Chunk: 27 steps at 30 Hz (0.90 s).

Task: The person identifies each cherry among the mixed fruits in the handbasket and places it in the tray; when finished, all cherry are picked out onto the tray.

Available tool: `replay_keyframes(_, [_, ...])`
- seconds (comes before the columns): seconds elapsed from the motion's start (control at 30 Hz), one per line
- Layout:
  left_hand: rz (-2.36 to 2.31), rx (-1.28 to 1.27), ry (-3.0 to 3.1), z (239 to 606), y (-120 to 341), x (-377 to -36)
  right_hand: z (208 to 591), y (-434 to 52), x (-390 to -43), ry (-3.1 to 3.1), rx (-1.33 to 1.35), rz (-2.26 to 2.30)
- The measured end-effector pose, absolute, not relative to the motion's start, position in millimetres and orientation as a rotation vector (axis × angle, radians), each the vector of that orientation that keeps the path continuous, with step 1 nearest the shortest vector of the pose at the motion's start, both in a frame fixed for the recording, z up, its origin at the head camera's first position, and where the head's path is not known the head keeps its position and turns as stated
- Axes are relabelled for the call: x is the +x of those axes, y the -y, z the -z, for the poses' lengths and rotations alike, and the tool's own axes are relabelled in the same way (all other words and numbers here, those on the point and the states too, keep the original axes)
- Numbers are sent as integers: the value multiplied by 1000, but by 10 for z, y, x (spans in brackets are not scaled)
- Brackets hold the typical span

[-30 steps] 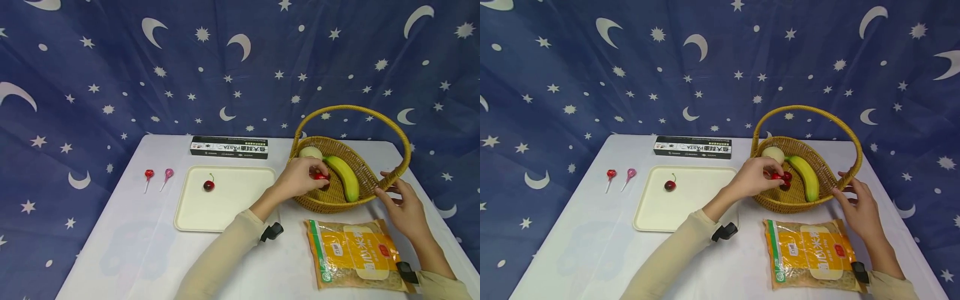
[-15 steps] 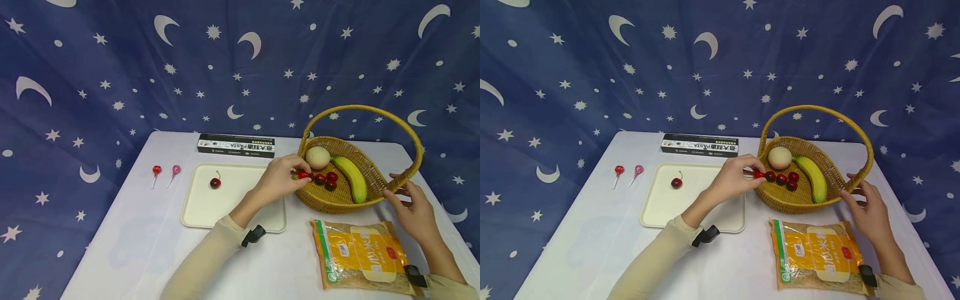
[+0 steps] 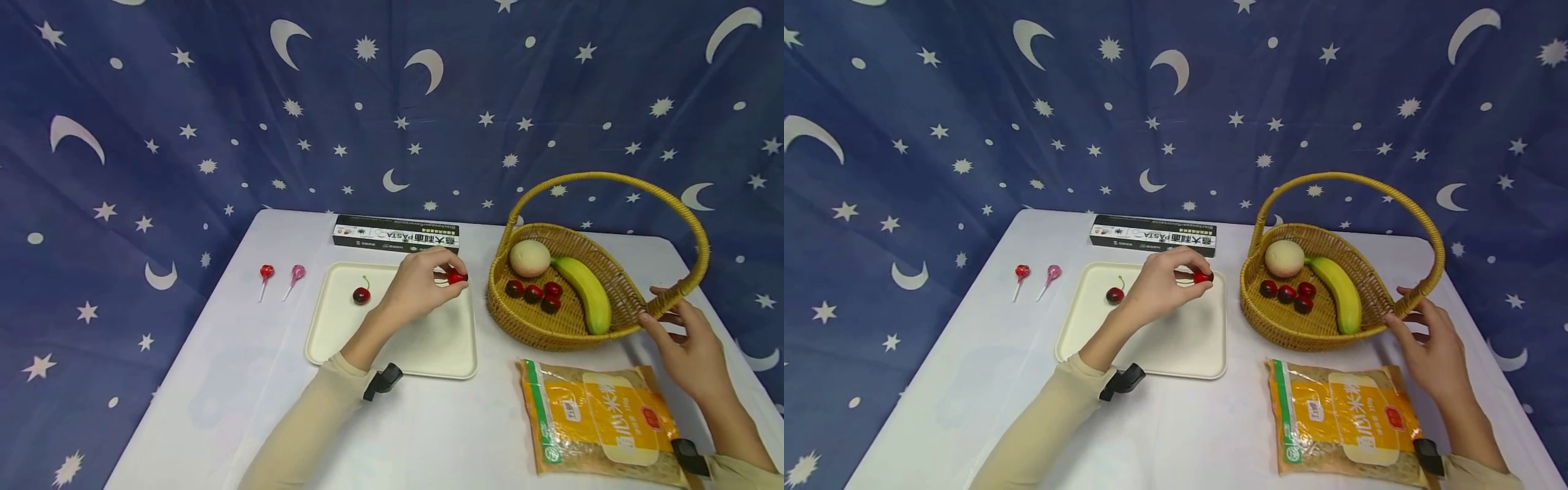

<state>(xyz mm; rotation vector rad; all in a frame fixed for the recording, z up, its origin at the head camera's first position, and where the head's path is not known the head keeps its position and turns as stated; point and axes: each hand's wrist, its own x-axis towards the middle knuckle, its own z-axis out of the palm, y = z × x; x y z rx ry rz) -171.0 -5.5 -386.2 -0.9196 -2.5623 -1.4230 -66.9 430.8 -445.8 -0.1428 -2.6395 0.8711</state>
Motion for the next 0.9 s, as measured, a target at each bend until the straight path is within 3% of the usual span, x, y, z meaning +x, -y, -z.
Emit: replay_keyframes(0.9, [1390, -700, 2690, 4259, 694, -1874, 4475, -4311, -677, 2652, -159, -861])
